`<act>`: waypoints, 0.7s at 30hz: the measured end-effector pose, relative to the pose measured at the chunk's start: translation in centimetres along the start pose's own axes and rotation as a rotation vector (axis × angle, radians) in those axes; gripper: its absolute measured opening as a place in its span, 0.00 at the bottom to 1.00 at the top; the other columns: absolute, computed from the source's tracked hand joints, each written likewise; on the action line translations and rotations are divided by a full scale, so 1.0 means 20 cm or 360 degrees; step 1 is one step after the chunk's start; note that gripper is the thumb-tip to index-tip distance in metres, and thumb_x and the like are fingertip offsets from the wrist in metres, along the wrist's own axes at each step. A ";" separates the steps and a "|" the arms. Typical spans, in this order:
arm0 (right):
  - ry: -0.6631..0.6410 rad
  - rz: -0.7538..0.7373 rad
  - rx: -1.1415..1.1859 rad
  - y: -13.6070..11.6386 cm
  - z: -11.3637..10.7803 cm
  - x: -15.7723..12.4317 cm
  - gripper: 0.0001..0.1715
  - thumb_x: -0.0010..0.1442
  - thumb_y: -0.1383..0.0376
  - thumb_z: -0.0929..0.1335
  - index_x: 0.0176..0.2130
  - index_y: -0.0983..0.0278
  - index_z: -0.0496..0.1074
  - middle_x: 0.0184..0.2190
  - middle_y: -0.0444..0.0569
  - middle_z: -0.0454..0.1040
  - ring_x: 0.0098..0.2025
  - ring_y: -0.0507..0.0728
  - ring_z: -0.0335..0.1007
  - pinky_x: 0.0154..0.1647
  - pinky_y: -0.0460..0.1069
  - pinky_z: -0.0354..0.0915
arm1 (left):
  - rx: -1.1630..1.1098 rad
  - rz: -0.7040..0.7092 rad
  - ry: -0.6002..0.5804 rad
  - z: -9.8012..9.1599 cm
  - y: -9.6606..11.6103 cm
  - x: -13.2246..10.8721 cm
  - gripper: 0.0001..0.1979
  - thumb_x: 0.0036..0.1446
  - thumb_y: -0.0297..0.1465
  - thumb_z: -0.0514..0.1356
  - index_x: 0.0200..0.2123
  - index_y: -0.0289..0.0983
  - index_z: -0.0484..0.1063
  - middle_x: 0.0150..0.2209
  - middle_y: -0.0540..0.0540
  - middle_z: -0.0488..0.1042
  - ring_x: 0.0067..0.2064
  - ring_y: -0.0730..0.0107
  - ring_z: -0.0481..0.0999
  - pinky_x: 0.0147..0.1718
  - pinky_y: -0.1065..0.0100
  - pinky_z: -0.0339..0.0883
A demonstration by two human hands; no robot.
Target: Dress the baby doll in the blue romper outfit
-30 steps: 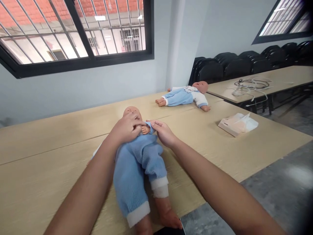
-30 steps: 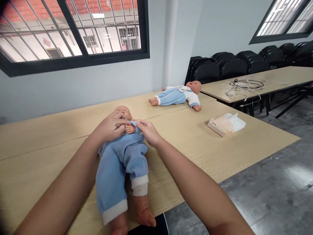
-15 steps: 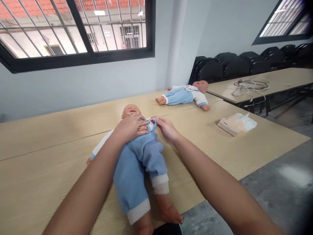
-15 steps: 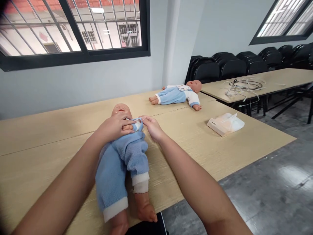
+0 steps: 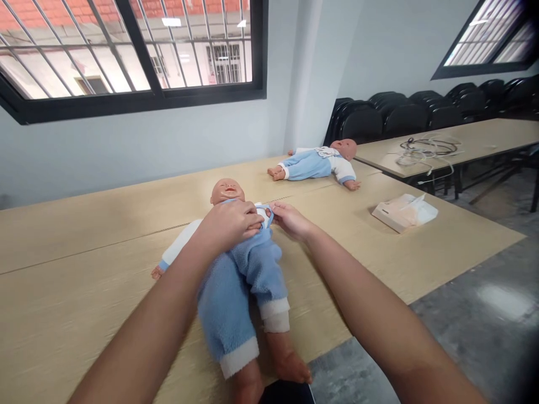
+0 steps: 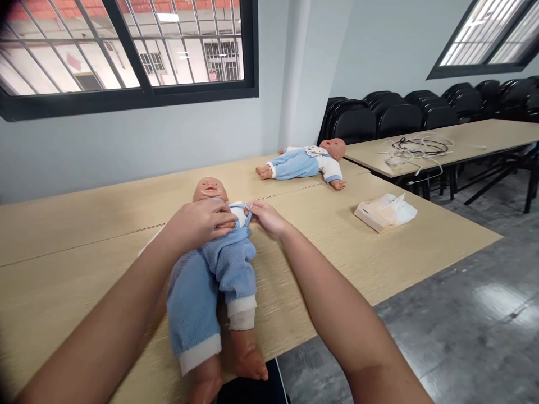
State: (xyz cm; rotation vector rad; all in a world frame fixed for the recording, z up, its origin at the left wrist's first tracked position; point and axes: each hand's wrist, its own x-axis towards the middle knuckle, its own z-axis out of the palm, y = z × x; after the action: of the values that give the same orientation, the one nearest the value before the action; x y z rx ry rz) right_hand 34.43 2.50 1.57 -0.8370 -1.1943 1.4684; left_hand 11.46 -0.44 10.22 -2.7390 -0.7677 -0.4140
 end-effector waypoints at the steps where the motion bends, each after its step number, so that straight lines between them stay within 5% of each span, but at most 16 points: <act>1: -0.0020 0.0016 0.0013 0.01 0.00 0.00 0.20 0.53 0.51 0.80 0.28 0.62 0.75 0.29 0.45 0.76 0.35 0.56 0.71 0.43 0.50 0.68 | 0.0002 0.0026 0.0011 -0.02 0.03 0.00 0.08 0.69 0.35 0.63 0.46 0.45 0.83 0.45 0.46 0.81 0.47 0.61 0.78 0.37 0.64 0.66; 8: 0.0042 0.0052 0.0154 0.07 -0.04 0.03 0.15 0.55 0.56 0.79 0.35 0.63 0.78 0.35 0.47 0.82 0.39 0.56 0.75 0.44 0.50 0.70 | -0.0160 0.0248 0.0057 -0.15 0.18 0.00 0.10 0.69 0.32 0.60 0.43 0.43 0.83 0.41 0.46 0.77 0.42 0.62 0.76 0.37 0.63 0.66; 13: 0.0195 0.0104 0.0107 0.06 -0.03 0.03 0.08 0.57 0.62 0.77 0.36 0.64 0.81 0.36 0.50 0.84 0.39 0.59 0.77 0.42 0.53 0.73 | -0.0496 0.0248 0.0013 -0.26 0.17 -0.03 0.09 0.66 0.32 0.63 0.44 0.47 0.84 0.41 0.49 0.79 0.42 0.65 0.77 0.43 0.64 0.69; 17: 0.0168 0.0154 0.0161 0.04 -0.03 0.04 0.12 0.58 0.64 0.76 0.43 0.65 0.83 0.44 0.53 0.85 0.44 0.62 0.80 0.47 0.55 0.76 | -0.0819 -0.0071 0.0427 -0.28 0.05 -0.06 0.09 0.61 0.35 0.68 0.44 0.49 0.85 0.42 0.50 0.80 0.43 0.66 0.79 0.45 0.65 0.73; 21: -0.0010 0.0221 0.0254 0.04 -0.04 0.04 0.18 0.61 0.61 0.73 0.50 0.64 0.81 0.50 0.53 0.84 0.52 0.63 0.80 0.58 0.57 0.73 | -0.0724 -0.0596 0.0861 -0.24 -0.06 -0.07 0.09 0.59 0.37 0.68 0.42 0.46 0.84 0.41 0.49 0.81 0.42 0.63 0.79 0.45 0.62 0.75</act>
State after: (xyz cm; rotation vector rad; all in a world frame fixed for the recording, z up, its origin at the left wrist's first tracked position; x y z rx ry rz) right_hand 34.83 3.55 0.61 -0.8195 -1.0251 1.6569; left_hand 8.77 -1.56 14.33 -2.6278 -1.1285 -1.4953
